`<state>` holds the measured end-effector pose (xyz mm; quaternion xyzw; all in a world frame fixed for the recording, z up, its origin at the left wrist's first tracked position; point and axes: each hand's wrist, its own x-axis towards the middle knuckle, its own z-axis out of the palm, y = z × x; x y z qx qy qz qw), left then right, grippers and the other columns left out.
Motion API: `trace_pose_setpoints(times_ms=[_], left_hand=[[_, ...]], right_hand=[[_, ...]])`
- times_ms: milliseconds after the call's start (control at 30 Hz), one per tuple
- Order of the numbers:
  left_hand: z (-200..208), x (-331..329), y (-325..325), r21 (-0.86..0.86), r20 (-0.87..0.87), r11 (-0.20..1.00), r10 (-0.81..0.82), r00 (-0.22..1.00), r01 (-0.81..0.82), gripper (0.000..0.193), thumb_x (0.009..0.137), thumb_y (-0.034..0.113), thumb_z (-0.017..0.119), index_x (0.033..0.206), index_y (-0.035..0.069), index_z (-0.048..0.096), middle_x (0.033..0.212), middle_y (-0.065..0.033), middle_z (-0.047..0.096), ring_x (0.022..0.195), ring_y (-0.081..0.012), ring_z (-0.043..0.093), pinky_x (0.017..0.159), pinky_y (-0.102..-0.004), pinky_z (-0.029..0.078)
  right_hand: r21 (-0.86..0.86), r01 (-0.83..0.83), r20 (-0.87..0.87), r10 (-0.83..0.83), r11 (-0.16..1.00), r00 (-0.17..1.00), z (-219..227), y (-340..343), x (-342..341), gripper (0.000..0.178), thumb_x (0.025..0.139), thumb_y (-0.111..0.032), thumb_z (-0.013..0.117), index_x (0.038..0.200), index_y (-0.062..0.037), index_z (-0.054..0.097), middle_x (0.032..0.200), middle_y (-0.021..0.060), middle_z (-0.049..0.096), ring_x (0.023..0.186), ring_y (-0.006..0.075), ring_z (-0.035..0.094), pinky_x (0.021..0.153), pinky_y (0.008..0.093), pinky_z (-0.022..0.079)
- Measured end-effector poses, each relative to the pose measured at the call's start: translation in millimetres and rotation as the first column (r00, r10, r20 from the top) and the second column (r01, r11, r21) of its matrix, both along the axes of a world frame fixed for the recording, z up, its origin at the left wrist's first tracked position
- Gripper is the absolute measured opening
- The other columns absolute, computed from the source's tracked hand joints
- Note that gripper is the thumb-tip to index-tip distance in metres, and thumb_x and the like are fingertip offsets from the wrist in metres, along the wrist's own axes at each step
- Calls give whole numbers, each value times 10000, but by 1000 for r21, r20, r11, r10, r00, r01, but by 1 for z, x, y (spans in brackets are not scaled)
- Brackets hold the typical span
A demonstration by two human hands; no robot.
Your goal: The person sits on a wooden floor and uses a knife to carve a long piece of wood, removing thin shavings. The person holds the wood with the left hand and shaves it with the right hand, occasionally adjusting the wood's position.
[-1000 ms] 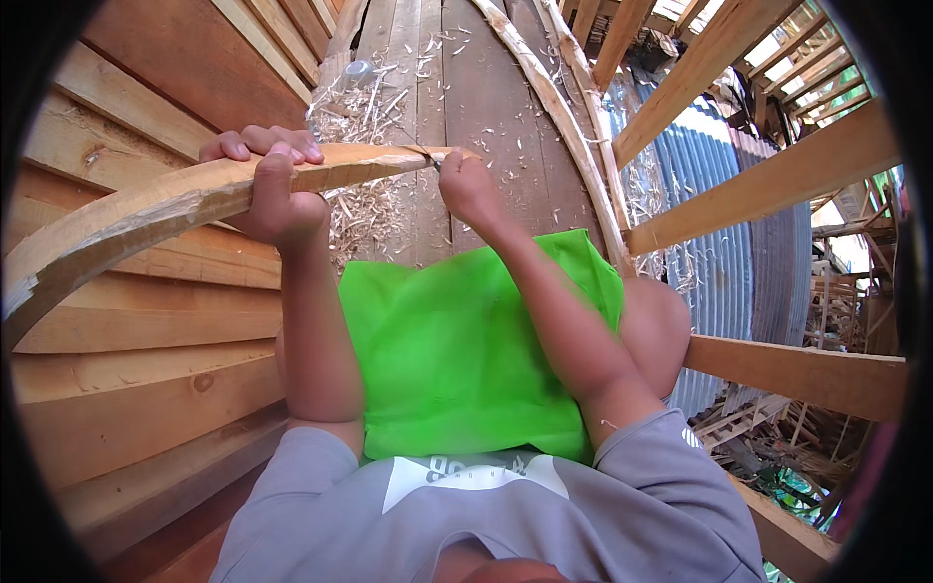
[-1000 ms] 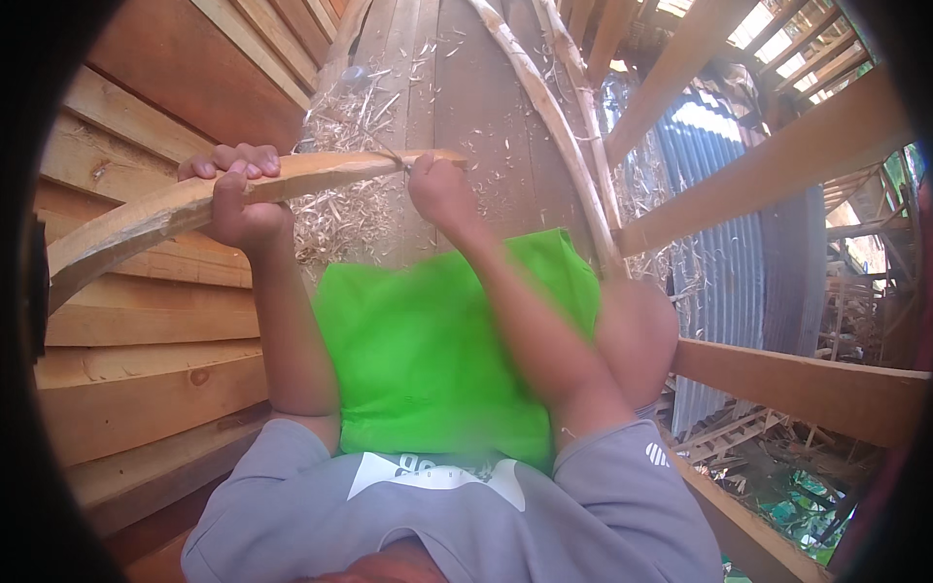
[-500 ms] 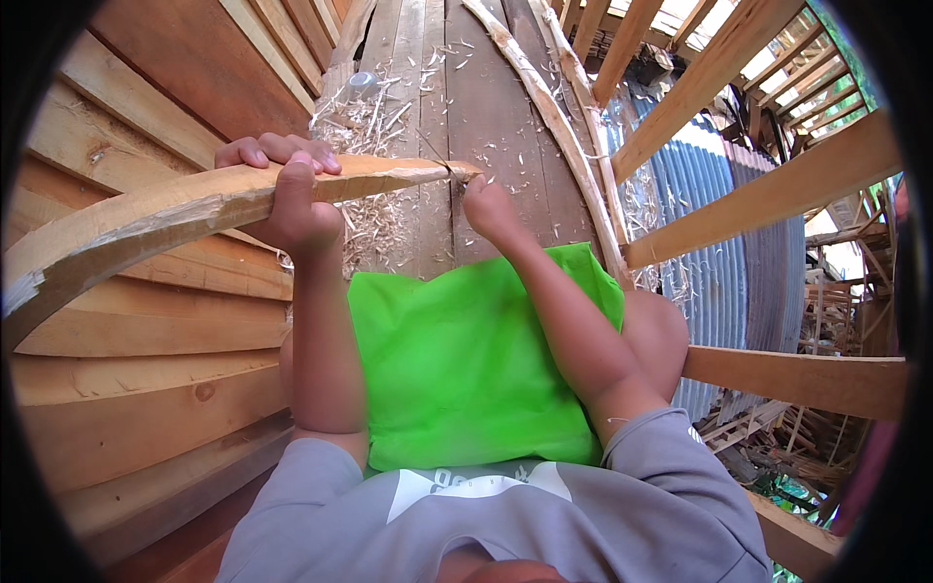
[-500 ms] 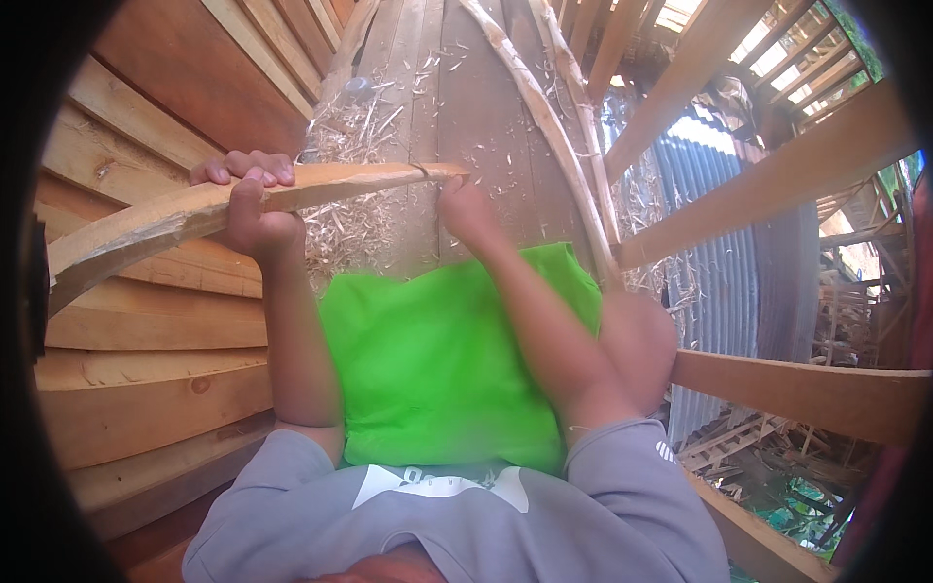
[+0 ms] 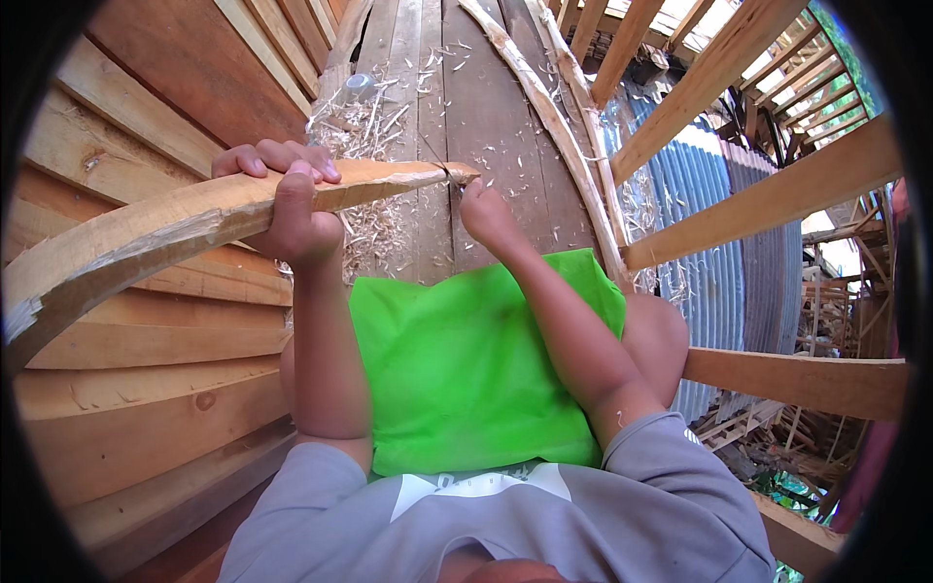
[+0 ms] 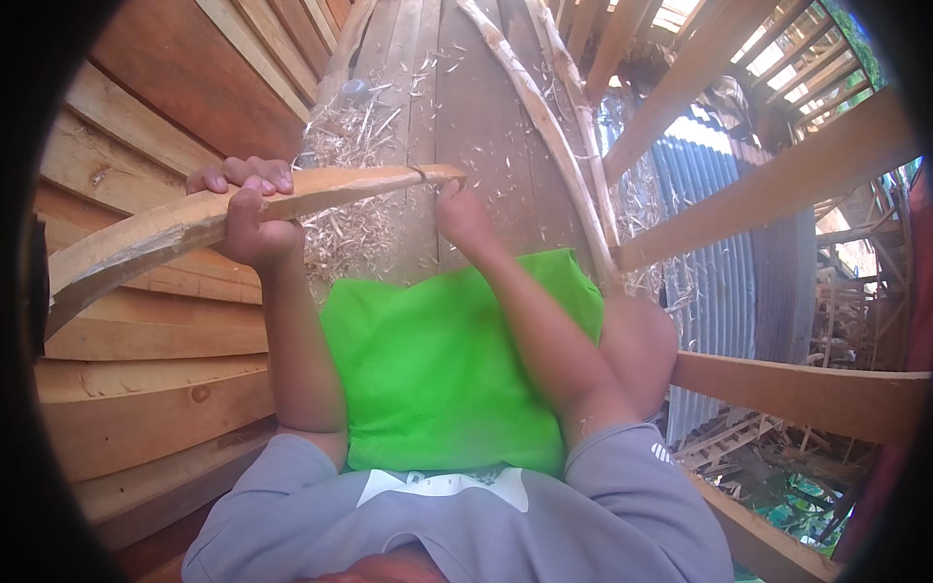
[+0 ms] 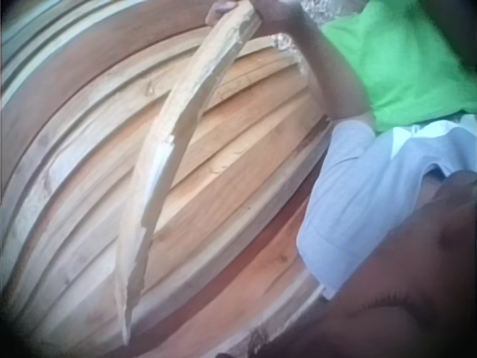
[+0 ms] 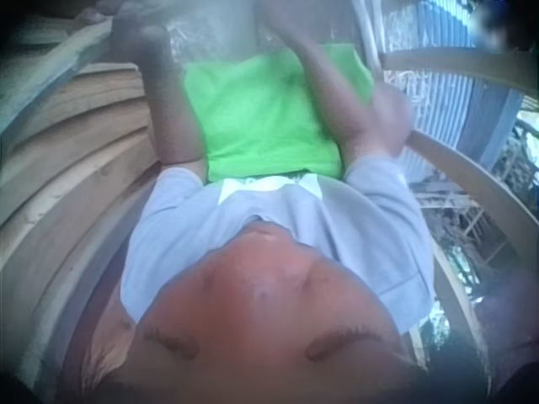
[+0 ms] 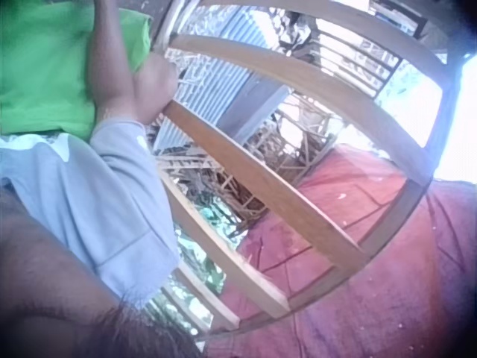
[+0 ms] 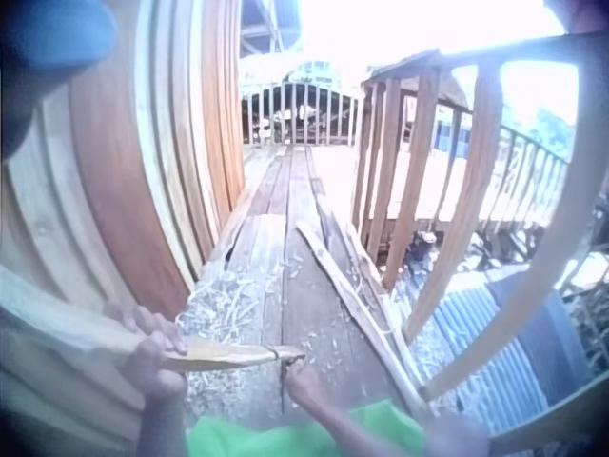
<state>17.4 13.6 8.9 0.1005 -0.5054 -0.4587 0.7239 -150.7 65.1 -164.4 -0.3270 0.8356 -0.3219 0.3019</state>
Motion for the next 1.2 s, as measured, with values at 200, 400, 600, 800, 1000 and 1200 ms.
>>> trace_pose_setpoints(times_ms=[200,400,600,800,1000,1200], left_hand=[[-3,6,-2,-12,1,1000,22,1000,-22,326,671,-58,473,920,111,348,603,-32,391,484,-148,426,522,-321,467],[2,-1,-1,-2,11,1000,26,1000,-26,303,683,-54,457,919,102,350,609,-38,393,489,-150,429,519,-321,471],[-5,10,-1,15,17,1000,26,1000,-26,304,678,-53,447,921,101,351,604,-41,399,484,-154,430,516,-319,470],[1,2,-3,8,6,1000,10,1000,-10,313,674,-54,455,924,98,344,604,-40,393,487,-154,427,519,-314,464],[-4,7,-7,6,22,999,50,999,-50,317,678,-58,460,919,105,335,607,-35,393,495,-150,428,519,-306,455],[-3,6,-8,-8,13,1000,31,999,-31,324,675,-70,457,920,101,332,609,-39,386,494,-150,425,526,-317,459]], right_hand=[[-37,-182,66,185,983,981,52,-7,18,640,991,-394,259,978,119,641,1016,338,628,1020,483,594,911,508,451],[-3,11,112,-11,1000,994,-7,-5,0,613,995,-378,260,943,90,652,940,340,632,961,485,608,872,519,452],[-56,-218,-1,219,974,976,54,-5,20,626,1005,-359,228,965,119,631,981,352,625,1001,495,592,893,534,438],[-113,-5,29,8,994,1000,-4,-9,6,631,1007,-370,239,935,114,638,962,363,618,993,507,585,903,534,437],[-59,-163,-64,160,985,985,32,-4,12,659,1008,-390,217,975,126,625,956,375,608,975,516,587,877,534,448],[20,6,176,-10,1000,984,-10,-14,11,669,1008,-381,195,1021,125,632,1054,360,612,1068,497,570,952,518,431]])
